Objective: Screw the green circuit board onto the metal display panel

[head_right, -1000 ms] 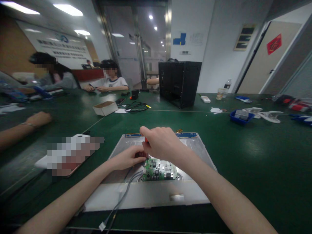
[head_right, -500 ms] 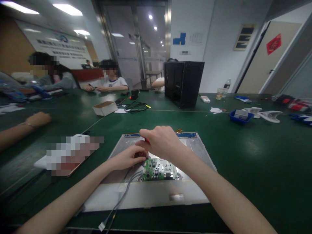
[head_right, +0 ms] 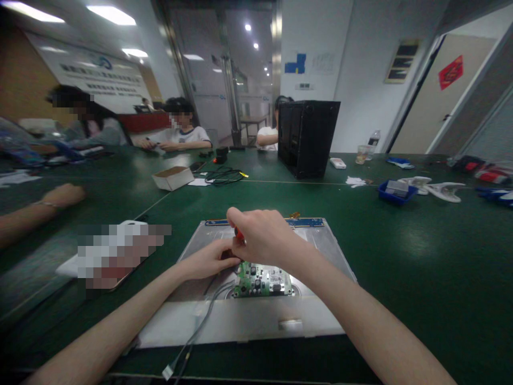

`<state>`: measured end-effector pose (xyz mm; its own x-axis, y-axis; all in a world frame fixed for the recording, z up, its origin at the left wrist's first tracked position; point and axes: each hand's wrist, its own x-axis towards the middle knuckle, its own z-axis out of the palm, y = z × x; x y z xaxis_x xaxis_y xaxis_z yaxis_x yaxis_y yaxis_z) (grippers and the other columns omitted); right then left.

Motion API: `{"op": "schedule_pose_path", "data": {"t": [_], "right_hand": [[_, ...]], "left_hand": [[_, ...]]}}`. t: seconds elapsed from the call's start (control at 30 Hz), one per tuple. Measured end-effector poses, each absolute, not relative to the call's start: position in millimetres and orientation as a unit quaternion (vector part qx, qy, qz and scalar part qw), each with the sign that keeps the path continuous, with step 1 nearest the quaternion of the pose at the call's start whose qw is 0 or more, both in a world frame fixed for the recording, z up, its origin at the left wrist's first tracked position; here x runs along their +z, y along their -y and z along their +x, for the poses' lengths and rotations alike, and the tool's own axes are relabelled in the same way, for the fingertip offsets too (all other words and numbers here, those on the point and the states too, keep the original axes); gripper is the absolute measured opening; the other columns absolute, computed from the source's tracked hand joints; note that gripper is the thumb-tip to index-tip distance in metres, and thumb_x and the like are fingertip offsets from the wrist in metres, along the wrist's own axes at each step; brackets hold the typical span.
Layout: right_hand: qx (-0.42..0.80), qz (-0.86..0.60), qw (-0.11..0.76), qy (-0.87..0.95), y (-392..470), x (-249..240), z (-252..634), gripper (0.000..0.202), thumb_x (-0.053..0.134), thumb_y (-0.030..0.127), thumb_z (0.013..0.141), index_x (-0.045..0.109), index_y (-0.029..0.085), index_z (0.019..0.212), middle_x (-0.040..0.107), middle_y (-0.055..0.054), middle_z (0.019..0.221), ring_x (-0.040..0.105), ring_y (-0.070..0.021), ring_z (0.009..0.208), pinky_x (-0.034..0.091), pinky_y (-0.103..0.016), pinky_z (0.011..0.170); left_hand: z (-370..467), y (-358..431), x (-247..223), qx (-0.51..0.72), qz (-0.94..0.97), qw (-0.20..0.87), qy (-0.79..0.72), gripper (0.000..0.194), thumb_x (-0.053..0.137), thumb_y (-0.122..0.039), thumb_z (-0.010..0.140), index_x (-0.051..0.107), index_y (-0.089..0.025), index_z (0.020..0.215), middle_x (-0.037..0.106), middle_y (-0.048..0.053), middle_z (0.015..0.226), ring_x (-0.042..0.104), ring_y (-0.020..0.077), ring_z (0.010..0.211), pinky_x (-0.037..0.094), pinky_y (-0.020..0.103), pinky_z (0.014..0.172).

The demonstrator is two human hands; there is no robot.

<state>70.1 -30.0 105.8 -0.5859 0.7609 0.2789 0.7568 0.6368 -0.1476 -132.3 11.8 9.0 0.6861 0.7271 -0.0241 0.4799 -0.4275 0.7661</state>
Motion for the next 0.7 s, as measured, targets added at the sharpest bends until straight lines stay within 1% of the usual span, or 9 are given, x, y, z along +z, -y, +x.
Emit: {"op": "schedule_pose_path", "data": {"t": [0.07, 0.13, 0.23, 0.3, 0.37, 0.43, 0.53, 0.63, 0.7], "right_hand": [[-0.009, -0.422, 0.166, 0.891, 29.8, 104.6, 70.9, 0.016, 0.061, 0.022, 0.085, 0.057, 0.021, 0.101, 0.072, 0.000, 0.083, 0.055, -0.0130, 0.065, 0.020, -0.025, 0.053], [-0.025, -0.419, 0.165, 0.893, 29.3, 103.8, 71.6, 0.011, 0.060, 0.028, 0.090, 0.059, 0.021, 0.098, 0.070, 0.000, 0.079, 0.053, -0.0127, 0.062, 0.019, -0.026, 0.054], [-0.039, -0.428, 0.159, 0.889, 27.7, 103.5, 71.7, 0.023, 0.056, 0.043, 0.098, 0.062, 0.021, 0.096, 0.067, 0.001, 0.071, 0.050, -0.0129, 0.058, 0.018, -0.026, 0.054], [-0.045, -0.435, 0.158, 0.885, 26.8, 103.7, 71.3, 0.030, 0.052, 0.049, 0.100, 0.064, 0.022, 0.094, 0.064, 0.001, 0.067, 0.048, -0.0129, 0.057, 0.017, -0.027, 0.054], [-0.047, -0.438, 0.156, 0.884, 26.4, 103.8, 70.7, 0.030, 0.052, 0.047, 0.100, 0.065, 0.022, 0.091, 0.062, 0.001, 0.065, 0.047, -0.0126, 0.056, 0.017, -0.027, 0.054], [-0.045, -0.442, 0.150, 0.883, 26.7, 103.9, 70.0, 0.023, 0.053, 0.041, 0.099, 0.065, 0.022, 0.091, 0.063, 0.001, 0.066, 0.046, -0.0121, 0.056, 0.017, -0.027, 0.055], [-0.033, -0.444, 0.148, 0.883, 27.8, 103.9, 69.3, 0.013, 0.055, 0.030, 0.094, 0.063, 0.021, 0.097, 0.066, 0.001, 0.071, 0.047, -0.0119, 0.057, 0.017, -0.028, 0.055], [-0.017, -0.436, 0.157, 0.886, 28.8, 103.7, 69.6, 0.016, 0.055, 0.024, 0.088, 0.059, 0.020, 0.103, 0.068, 0.000, 0.077, 0.048, -0.0124, 0.059, 0.017, -0.027, 0.054], [-0.009, -0.424, 0.166, 0.891, 29.5, 103.3, 70.2, 0.019, 0.055, 0.021, 0.084, 0.057, 0.020, 0.103, 0.069, -0.001, 0.081, 0.049, -0.0124, 0.061, 0.018, -0.027, 0.054]], "left_hand": [[-132.4, -11.9, 8.3, 0.159, 0.829, 0.393, -0.366, 0.007, 0.060, -0.022, 0.083, 0.062, -0.018, 0.087, 0.064, 0.001, 0.081, 0.059, 0.0194, 0.076, 0.047, 0.030, 0.070], [-132.4, -11.7, 7.8, 0.162, 0.827, 0.393, -0.367, 0.007, 0.060, -0.022, 0.084, 0.063, -0.018, 0.088, 0.066, 0.001, 0.083, 0.061, 0.0199, 0.078, 0.049, 0.030, 0.073], [-132.2, -10.9, 8.3, 0.160, 0.821, 0.402, -0.372, 0.007, 0.058, -0.020, 0.086, 0.063, -0.018, 0.091, 0.067, 0.001, 0.085, 0.063, 0.0196, 0.079, 0.050, 0.030, 0.074], [-132.0, -10.4, 9.1, 0.154, 0.819, 0.408, -0.374, 0.007, 0.058, -0.020, 0.086, 0.063, -0.019, 0.091, 0.067, 0.001, 0.084, 0.063, 0.0191, 0.078, 0.050, 0.030, 0.073], [-131.9, -10.4, 9.3, 0.153, 0.820, 0.408, -0.370, 0.006, 0.058, -0.020, 0.086, 0.063, -0.018, 0.090, 0.066, 0.001, 0.083, 0.063, 0.0187, 0.077, 0.049, 0.029, 0.071], [-132.0, -10.6, 8.9, 0.155, 0.825, 0.399, -0.368, 0.007, 0.058, -0.021, 0.086, 0.063, -0.018, 0.090, 0.065, 0.001, 0.083, 0.061, 0.0185, 0.077, 0.048, 0.028, 0.070], [-132.1, -11.1, 8.1, 0.158, 0.829, 0.389, -0.369, 0.008, 0.059, -0.022, 0.085, 0.063, -0.018, 0.091, 0.064, 0.001, 0.084, 0.060, 0.0187, 0.077, 0.047, 0.028, 0.070], [-132.0, -11.1, 8.7, 0.158, 0.831, 0.393, -0.362, 0.007, 0.059, -0.022, 0.084, 0.062, -0.018, 0.088, 0.063, 0.001, 0.081, 0.059, 0.0182, 0.074, 0.046, 0.028, 0.069], [-132.0, -11.1, 9.5, 0.158, 0.831, 0.395, -0.358, 0.006, 0.059, -0.023, 0.084, 0.061, -0.018, 0.087, 0.062, 0.000, 0.079, 0.058, 0.0181, 0.073, 0.046, 0.028, 0.068]]}}
